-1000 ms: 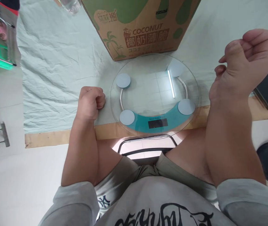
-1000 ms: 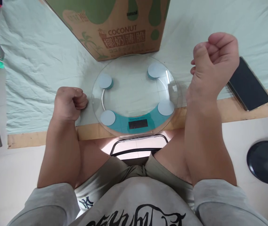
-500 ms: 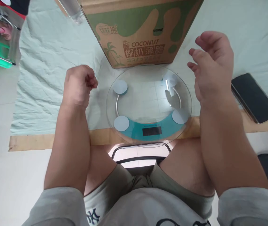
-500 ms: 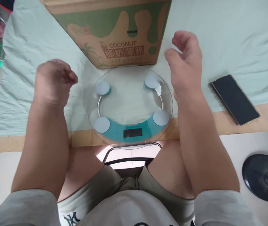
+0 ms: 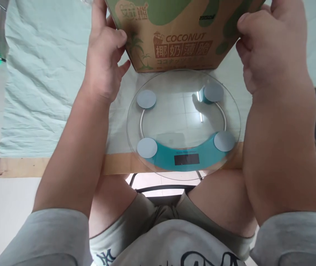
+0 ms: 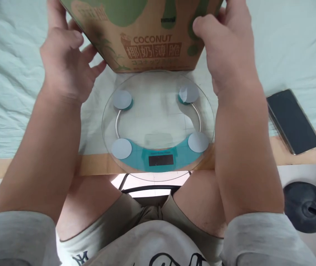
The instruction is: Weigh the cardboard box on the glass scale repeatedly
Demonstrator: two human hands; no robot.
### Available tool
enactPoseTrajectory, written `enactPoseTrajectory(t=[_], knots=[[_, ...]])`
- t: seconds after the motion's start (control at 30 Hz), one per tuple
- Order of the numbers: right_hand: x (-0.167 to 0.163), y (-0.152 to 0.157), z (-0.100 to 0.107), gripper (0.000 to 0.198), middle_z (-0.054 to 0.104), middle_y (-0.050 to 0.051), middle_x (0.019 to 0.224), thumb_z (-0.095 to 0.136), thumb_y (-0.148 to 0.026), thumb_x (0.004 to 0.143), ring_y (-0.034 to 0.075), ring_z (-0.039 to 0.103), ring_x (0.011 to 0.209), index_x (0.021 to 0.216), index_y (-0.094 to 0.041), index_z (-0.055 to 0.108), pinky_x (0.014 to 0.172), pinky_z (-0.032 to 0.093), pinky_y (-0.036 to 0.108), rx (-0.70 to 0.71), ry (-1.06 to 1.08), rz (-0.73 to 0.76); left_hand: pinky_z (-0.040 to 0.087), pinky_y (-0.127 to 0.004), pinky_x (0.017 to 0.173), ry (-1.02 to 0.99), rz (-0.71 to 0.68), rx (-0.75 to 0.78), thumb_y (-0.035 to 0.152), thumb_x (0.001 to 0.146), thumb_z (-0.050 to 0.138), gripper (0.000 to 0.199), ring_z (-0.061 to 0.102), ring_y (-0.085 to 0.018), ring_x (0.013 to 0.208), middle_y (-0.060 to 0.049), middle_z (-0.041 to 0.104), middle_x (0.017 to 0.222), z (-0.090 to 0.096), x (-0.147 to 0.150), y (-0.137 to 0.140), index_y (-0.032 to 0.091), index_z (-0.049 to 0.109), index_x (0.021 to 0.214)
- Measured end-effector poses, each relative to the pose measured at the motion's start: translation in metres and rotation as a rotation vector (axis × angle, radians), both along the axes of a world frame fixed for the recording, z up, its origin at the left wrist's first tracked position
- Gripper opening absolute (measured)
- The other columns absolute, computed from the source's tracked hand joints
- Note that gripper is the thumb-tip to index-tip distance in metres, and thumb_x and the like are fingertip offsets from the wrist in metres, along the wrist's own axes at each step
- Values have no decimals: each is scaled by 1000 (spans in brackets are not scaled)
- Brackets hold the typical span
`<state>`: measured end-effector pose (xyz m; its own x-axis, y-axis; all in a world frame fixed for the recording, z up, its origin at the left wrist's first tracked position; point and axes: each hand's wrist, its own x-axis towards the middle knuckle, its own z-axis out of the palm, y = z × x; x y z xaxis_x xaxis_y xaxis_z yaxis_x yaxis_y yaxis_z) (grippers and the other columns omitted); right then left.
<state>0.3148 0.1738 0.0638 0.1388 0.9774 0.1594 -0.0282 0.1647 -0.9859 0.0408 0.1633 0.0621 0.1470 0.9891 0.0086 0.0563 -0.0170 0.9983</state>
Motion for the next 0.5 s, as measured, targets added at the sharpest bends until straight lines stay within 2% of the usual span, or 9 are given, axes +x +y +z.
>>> enactPoseTrajectory(t=[0.1,0.17,0.23,0.3,0.37,0.43,0.5], knots=[[-1,6,-12,78,63,-12,87,39,13,63,2,59,82,131,-25,46,80,51,18,0,15,11,50,-31,106,-44,-6,16,19,80,38,95,51,-21,151,5,47,159,-1,0,3,25,16,172],[1,10,-22,89,61,-12,87,42,8,63,4,61,85,142,-34,36,79,52,19,-57,10,-2,51,-26,100,-73,14,29,17,79,40,97,52,-18,150,5,51,155,-4,1,6,23,16,173],[3,12,-29,96,54,-11,83,41,3,65,7,56,80,149,-40,26,72,49,20,-133,33,-27,51,-24,97,-88,35,13,12,81,39,95,54,-16,147,5,52,155,-6,2,9,24,17,173],[3,13,-32,100,52,-10,83,40,0,64,8,51,78,154,-40,22,67,44,20,-142,37,-19,53,-24,95,-97,52,0,11,88,38,88,55,-19,149,5,52,156,-7,5,12,25,22,173],[2,14,-31,106,52,-8,86,41,-1,61,7,48,77,158,-37,18,65,42,18,-121,6,18,55,-21,87,-109,97,16,12,92,46,83,56,-21,149,4,55,153,-5,9,13,24,27,172],[-1,15,-28,112,47,-8,85,39,-2,57,6,44,76,161,-35,14,62,38,16,-144,20,0,55,-19,79,-103,147,26,8,94,50,82,58,-18,146,2,62,143,-1,15,11,24,29,171],[-5,15,-25,116,41,-7,81,35,-2,55,6,37,72,164,-33,11,58,32,14,-166,49,-23,52,-15,74,-82,189,18,3,97,47,79,62,-14,139,2,64,135,7,21,6,26,31,172]])
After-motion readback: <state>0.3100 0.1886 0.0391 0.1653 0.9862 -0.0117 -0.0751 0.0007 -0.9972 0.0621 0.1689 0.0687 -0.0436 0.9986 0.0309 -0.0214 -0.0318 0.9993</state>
